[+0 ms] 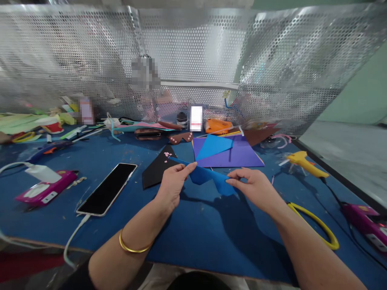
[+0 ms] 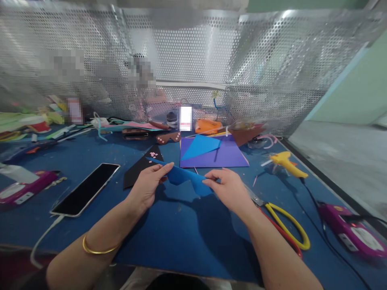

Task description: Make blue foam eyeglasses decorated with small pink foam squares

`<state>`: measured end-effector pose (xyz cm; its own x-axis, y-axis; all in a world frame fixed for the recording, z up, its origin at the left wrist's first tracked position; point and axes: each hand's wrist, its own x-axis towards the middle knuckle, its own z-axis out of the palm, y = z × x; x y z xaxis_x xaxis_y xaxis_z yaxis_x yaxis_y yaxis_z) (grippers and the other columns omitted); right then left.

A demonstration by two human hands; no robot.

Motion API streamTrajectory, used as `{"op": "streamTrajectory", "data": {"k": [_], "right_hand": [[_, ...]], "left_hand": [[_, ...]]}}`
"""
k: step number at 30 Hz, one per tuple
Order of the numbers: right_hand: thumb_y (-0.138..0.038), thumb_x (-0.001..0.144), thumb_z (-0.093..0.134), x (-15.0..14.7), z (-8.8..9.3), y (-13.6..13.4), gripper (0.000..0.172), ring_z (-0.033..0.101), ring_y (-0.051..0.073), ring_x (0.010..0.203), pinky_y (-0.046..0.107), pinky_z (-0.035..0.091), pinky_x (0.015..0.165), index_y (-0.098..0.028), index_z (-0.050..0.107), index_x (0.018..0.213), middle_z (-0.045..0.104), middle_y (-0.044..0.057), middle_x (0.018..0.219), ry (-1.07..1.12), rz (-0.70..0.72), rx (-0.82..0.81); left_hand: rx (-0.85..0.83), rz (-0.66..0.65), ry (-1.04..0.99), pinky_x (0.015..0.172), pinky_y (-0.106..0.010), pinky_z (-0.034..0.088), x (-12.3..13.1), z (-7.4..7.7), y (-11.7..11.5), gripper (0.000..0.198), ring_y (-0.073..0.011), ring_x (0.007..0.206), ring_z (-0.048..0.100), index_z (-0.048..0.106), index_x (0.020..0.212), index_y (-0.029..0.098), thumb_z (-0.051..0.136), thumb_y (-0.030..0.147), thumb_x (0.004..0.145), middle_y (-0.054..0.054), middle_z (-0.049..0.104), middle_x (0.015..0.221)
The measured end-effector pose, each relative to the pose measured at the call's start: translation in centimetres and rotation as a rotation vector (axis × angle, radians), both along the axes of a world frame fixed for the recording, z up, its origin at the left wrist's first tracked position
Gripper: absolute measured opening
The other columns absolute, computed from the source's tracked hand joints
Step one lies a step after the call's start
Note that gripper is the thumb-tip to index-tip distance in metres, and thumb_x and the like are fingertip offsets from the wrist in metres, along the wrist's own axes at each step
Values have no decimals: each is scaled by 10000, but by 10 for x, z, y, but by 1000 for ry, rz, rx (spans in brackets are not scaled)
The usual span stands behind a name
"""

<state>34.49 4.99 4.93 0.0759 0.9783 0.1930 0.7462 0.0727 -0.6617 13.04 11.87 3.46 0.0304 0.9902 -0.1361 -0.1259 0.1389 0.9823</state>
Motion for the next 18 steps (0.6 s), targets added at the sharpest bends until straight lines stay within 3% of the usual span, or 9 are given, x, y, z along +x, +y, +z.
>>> {"op": "streamTrajectory", "data": {"k": [4, 8, 11, 15, 18], "right_hand": [[-457, 799, 585, -1, 1, 0, 258, 628, 178, 703, 289, 453, 655, -239, 686, 706, 704, -11, 720, -9, 16, 18], [-447, 840, 563, 3, -3, 2, 273, 643, 170, 662, 276, 468, 609, -235, 705, 743, 712, -9, 717, -54, -17, 106], [-404, 878, 534, 7, -9, 4, 255, 679, 203, 772, 324, 498, 713, -238, 725, 843, 747, 17, 828, -138, -95, 259], [-315, 926, 514, 7, -11, 4, 241, 670, 221, 869, 425, 438, 946, -239, 741, 948, 752, 48, 899, -326, -147, 487], [-260, 949, 507, 1, -9, 1, 248, 650, 226, 884, 402, 444, 897, -212, 747, 986, 744, 76, 916, -482, -119, 601]], "left_hand": [[21, -5, -7, 612, -246, 388, 0, -2, -1, 442, -108, 609, 478, 587, 519, 183, 871, 521, 542, 33, 527, 555], [4, -17, -53, 711, -267, 453, 0, -2, 1, 462, -170, 832, 608, 729, 792, 189, 816, 596, 593, -47, 697, 870], [-12, 47, -82, 748, -277, 471, -1, -4, 5, 543, -194, 939, 619, 732, 934, 186, 789, 623, 616, -92, 702, 1050], [-32, 71, -110, 669, -254, 458, -1, -5, 5, 488, -143, 722, 600, 713, 783, 170, 850, 570, 540, -63, 703, 810], [-62, -41, -141, 656, -275, 479, 2, 0, -1, 503, -143, 634, 602, 719, 715, 153, 813, 624, 566, -67, 691, 688]]}}
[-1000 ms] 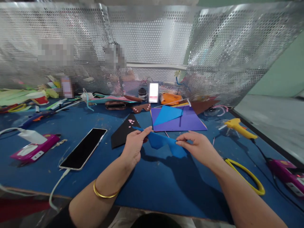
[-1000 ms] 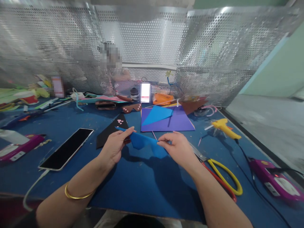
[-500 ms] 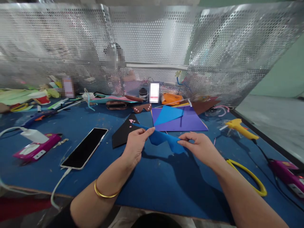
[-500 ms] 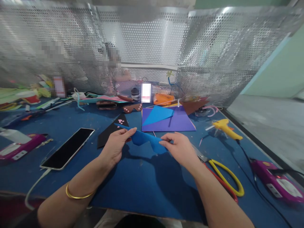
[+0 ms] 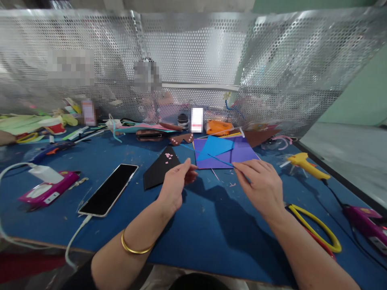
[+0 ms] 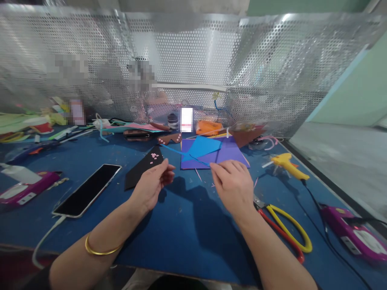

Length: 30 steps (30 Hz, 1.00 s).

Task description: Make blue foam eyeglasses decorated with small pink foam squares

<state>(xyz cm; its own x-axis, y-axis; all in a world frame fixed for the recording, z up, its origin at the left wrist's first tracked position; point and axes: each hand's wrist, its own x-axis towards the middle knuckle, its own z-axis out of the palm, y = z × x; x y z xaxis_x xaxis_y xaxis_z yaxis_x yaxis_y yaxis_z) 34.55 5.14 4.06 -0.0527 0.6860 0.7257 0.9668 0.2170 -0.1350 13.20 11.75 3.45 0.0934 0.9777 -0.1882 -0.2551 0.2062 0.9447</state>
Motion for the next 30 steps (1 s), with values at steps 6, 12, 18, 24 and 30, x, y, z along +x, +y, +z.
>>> {"op": "streamTrajectory", "data": {"k": [6, 12, 18, 24, 30], "right_hand": [[-164, 937, 532, -12, -4, -7, 228, 637, 222, 921, 348, 447, 832, -171, 732, 1046, 737, 86, 918, -260, 90, 66], [-126, 942, 495, -33, -12, -15, 263, 635, 239, 946, 369, 451, 880, -124, 710, 1094, 725, 101, 911, -318, 195, 3], [-378, 937, 565, -32, -2, -18, 238, 656, 196, 895, 329, 491, 832, -236, 732, 1029, 737, 43, 962, 172, 285, -163], [-441, 834, 640, -17, 6, -8, 266, 667, 228, 902, 361, 505, 805, -234, 741, 968, 749, 54, 974, 797, 171, -322], [-468, 744, 694, -30, -1, -3, 342, 663, 188, 742, 313, 521, 675, -181, 723, 928, 741, 48, 838, 1019, 308, -576]], "left_hand": [[-25, -95, -59, 716, -281, 514, 4, 5, -7, 503, -180, 782, 689, 752, 849, 159, 854, 550, 548, -123, 752, 999], [-53, 18, -54, 640, -267, 504, 2, -2, 1, 423, -204, 739, 710, 702, 753, 157, 873, 459, 511, -70, 731, 745], [34, 109, -17, 613, -241, 496, -1, 3, 5, 319, -127, 607, 641, 670, 712, 181, 827, 419, 568, 21, 650, 612], [49, -193, 76, 547, -239, 465, 3, 12, -9, 298, -125, 550, 591, 759, 781, 161, 801, 385, 590, -25, 682, 636], [62, -402, 162, 493, -221, 402, 10, 8, -19, 283, -105, 509, 528, 791, 805, 177, 779, 388, 618, -25, 679, 630]]}}
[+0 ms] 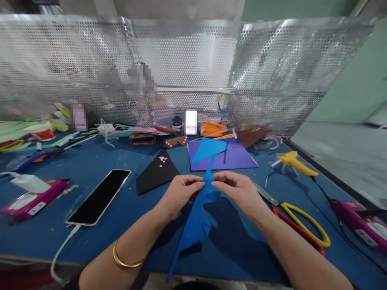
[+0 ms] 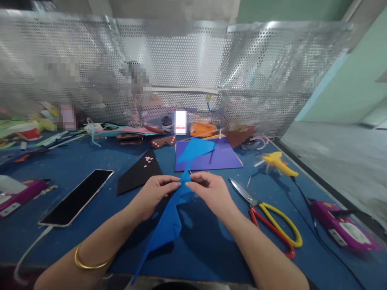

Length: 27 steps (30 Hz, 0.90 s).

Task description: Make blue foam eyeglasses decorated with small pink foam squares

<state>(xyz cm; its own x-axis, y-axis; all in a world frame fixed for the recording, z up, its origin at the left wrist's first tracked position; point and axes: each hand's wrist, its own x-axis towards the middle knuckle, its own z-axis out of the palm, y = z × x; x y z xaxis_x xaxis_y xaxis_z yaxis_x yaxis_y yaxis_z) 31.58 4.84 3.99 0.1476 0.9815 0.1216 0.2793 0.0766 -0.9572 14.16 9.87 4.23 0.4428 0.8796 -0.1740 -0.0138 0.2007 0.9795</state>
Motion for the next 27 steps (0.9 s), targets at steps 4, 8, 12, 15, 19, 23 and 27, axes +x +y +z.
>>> {"op": "streamTrajectory", "data": {"k": [4, 8, 12, 15, 19, 23, 27], "right_hand": [[-387, 730, 693, -6, -5, 0, 215, 550, 127, 650, 262, 436, 608, -178, 678, 782, 647, -6, 711, 23, 22, -20], [-348, 720, 696, -5, -8, 0, 240, 392, 93, 578, 247, 316, 544, -188, 556, 608, 463, -60, 580, 3, 11, -20], [-372, 740, 689, -5, -6, -1, 297, 372, 96, 573, 254, 310, 549, -188, 538, 562, 443, -56, 565, 13, 10, -33], [-464, 822, 594, -4, -4, -1, 337, 503, 130, 646, 268, 406, 630, -188, 625, 631, 562, -15, 637, 72, -3, -36], [-606, 878, 464, 0, -2, 0, 496, 649, 185, 832, 335, 493, 822, -174, 708, 895, 705, 69, 864, 174, -36, -59], [-630, 805, 585, -3, 0, -3, 495, 657, 182, 801, 328, 507, 771, -165, 711, 921, 717, 76, 871, 152, 96, -123], [-466, 755, 695, -14, -4, -9, 306, 579, 135, 683, 269, 464, 652, -166, 691, 816, 665, 8, 752, 14, 251, -134]], "left_hand": [[25, -60, 50, 480, -219, 375, 0, -2, -2, 284, -101, 503, 504, 795, 813, 179, 764, 398, 635, -22, 678, 633], [27, -103, 100, 471, -212, 360, 0, -2, -3, 299, -90, 493, 480, 792, 823, 162, 771, 390, 630, -8, 659, 602], [4, -120, 100, 465, -208, 354, 0, 1, -4, 290, -88, 484, 481, 795, 822, 155, 776, 365, 623, -3, 650, 578], [-5, -72, 65, 477, -206, 372, 0, 2, -4, 295, -87, 496, 496, 793, 817, 156, 793, 373, 617, -9, 666, 601], [-2, 77, -32, 538, -221, 445, -1, -1, -1, 351, -112, 566, 574, 776, 866, 161, 805, 420, 631, -23, 703, 678], [3, 263, -145, 573, -227, 482, -5, -5, 8, 380, -117, 595, 607, 742, 858, 175, 818, 458, 615, -5, 700, 684], [17, 360, -226, 595, -228, 494, -6, -4, 11, 408, -115, 609, 615, 728, 852, 180, 834, 468, 582, 2, 700, 689]]}}
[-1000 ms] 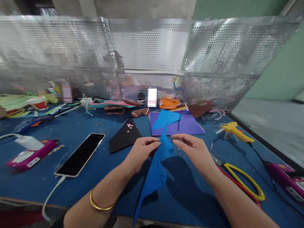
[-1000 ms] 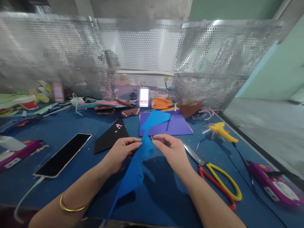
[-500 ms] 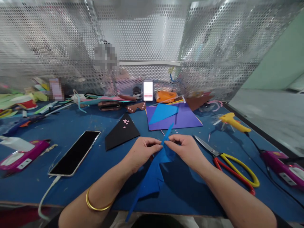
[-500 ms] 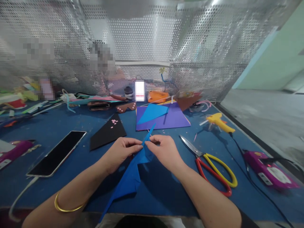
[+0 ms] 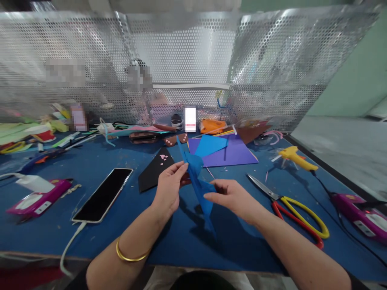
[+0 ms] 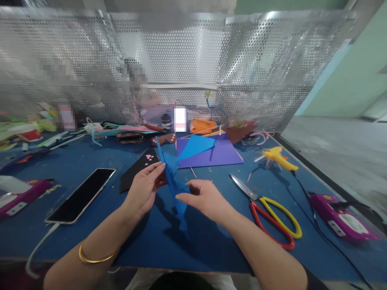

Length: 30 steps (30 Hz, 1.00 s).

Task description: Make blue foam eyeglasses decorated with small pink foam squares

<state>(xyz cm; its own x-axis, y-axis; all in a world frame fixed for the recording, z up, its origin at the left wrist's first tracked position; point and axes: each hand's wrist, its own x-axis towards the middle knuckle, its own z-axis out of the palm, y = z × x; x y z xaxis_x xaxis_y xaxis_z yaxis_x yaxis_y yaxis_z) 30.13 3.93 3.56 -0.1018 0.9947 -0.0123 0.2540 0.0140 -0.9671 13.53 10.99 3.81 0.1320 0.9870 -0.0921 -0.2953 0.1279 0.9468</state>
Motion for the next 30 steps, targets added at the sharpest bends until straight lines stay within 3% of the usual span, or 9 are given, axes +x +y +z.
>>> {"op": "streamTrajectory", "data": {"k": [6, 8, 11, 13, 16, 19, 23, 26, 30], "right_hand": [[-328, 858, 541, 2, -2, -5, 226, 533, 131, 626, 246, 414, 585, -182, 631, 712, 584, -22, 652, -326, -127, 229], [-307, 898, 490, 10, 2, -8, 242, 588, 176, 726, 287, 443, 658, -177, 690, 856, 655, 27, 791, -482, -234, 339], [-250, 932, 437, 22, 6, -17, 329, 612, 272, 932, 397, 448, 812, -145, 698, 1102, 682, 132, 1036, -722, -343, 490], [-198, 939, 418, 25, 1, -25, 361, 604, 307, 990, 447, 442, 858, -120, 681, 1175, 676, 174, 1098, -859, -323, 560], [-118, 925, 420, 22, -14, -39, 381, 614, 308, 1006, 448, 474, 850, -108, 660, 1221, 691, 173, 1097, -1003, -178, 621], [-90, 913, 447, 18, -30, -53, 372, 615, 293, 1066, 443, 502, 891, -119, 649, 1225, 694, 139, 1135, -1073, -13, 645], [-284, 942, 543, 22, -38, -68, 414, 574, 282, 1187, 474, 489, 996, -122, 562, 1323, 626, 141, 1299, -1092, 66, 622], [-373, 951, 541, 27, -40, -76, 505, 553, 277, 1236, 479, 500, 995, -117, 492, 1384, 600, 152, 1342, -1103, 9, 631], [-314, 955, 539, 30, -44, -88, 423, 570, 277, 1213, 498, 475, 1011, -143, 518, 1341, 628, 144, 1290, -1081, -224, 686]], "left_hand": [[10, 36, -16, 634, -253, 513, 1, 5, -3, 465, -165, 759, 664, 751, 894, 170, 852, 467, 551, -57, 732, 860], [5, 103, -11, 628, -239, 505, -3, 6, 0, 462, -162, 796, 659, 746, 904, 168, 855, 441, 547, -64, 720, 920], [-17, 264, -19, 587, -200, 470, -19, 6, 2, 452, -108, 709, 610, 714, 881, 174, 867, 366, 501, -13, 669, 827], [-17, 352, -27, 580, -181, 457, -34, 5, -3, 465, -81, 663, 575, 694, 899, 191, 860, 364, 501, 27, 625, 763], [10, 406, 5, 587, -167, 455, -56, -1, -23, 453, -65, 633, 543, 699, 918, 213, 858, 409, 542, 50, 594, 710], [26, 381, 88, 579, -175, 456, -72, -11, -48, 397, -70, 596, 519, 722, 853, 203, 871, 421, 557, 39, 599, 673], [21, 340, 208, 561, -194, 450, -84, -25, -75, 310, -94, 589, 519, 726, 754, 185, 859, 408, 583, 11, 620, 660], [82, 289, 344, 543, -204, 442, -87, -27, -88, 224, -114, 583, 518, 690, 697, 204, 789, 404, 687, 12, 596, 608], [245, 221, 612, 489, -220, 419, -86, -21, -103, 205, -119, 514, 498, 650, 699, 237, 636, 388, 837, 17, 593, 590]]}}
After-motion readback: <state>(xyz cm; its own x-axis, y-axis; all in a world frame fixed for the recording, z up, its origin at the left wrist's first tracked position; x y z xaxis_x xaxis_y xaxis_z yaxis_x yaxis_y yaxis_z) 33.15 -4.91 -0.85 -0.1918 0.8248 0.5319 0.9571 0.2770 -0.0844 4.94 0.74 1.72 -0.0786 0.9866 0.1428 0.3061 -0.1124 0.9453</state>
